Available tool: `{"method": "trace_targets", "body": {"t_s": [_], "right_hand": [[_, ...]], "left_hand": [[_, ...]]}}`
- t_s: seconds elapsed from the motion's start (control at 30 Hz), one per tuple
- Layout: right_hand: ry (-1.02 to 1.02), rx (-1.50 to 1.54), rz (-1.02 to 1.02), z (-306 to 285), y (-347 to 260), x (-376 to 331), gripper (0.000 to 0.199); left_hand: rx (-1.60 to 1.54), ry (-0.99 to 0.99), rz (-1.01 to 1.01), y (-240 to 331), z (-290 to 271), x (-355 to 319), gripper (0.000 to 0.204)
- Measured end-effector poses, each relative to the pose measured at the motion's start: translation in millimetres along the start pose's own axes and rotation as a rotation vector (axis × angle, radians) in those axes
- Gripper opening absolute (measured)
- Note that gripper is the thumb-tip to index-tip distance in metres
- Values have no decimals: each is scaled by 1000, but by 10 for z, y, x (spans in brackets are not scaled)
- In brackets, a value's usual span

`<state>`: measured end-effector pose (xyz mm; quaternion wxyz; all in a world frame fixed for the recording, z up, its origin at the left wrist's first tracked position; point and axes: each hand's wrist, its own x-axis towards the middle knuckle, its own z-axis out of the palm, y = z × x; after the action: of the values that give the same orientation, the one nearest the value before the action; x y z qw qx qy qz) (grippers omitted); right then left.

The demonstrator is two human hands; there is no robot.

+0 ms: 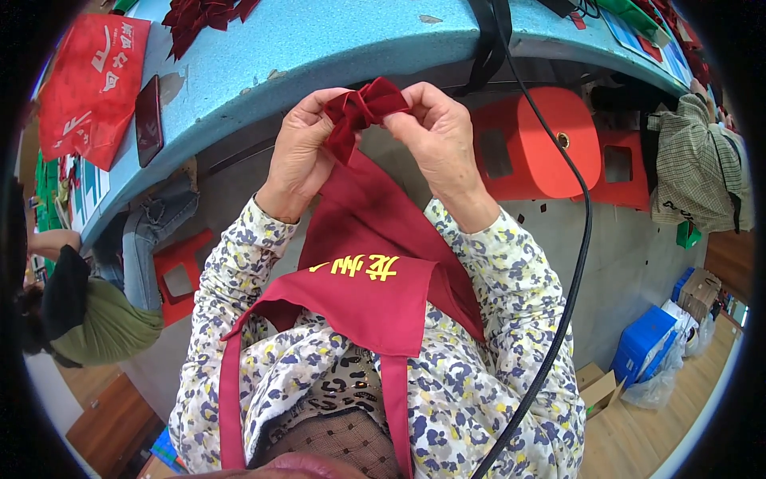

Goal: Folding small pieces of red fabric into decorative shapes at a factory workbench.

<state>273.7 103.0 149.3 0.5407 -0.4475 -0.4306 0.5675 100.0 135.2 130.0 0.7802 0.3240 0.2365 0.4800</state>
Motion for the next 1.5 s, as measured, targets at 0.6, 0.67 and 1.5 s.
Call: {"method": "trace_targets", "body": {"t_s": [0.6,0.67,1.5], "right_hand": [[-8,-797,-675,-170,-345,-39,16],[-101,-915,-700,-167,-393,-37,14],[4,-1238,-963,1481,641,-358,24]], "left_hand": [[151,-24,56,-7,128,-54,20],[164,-36,42,6,147,-69,19],[323,115,74,485,-1029,-906,12]]}}
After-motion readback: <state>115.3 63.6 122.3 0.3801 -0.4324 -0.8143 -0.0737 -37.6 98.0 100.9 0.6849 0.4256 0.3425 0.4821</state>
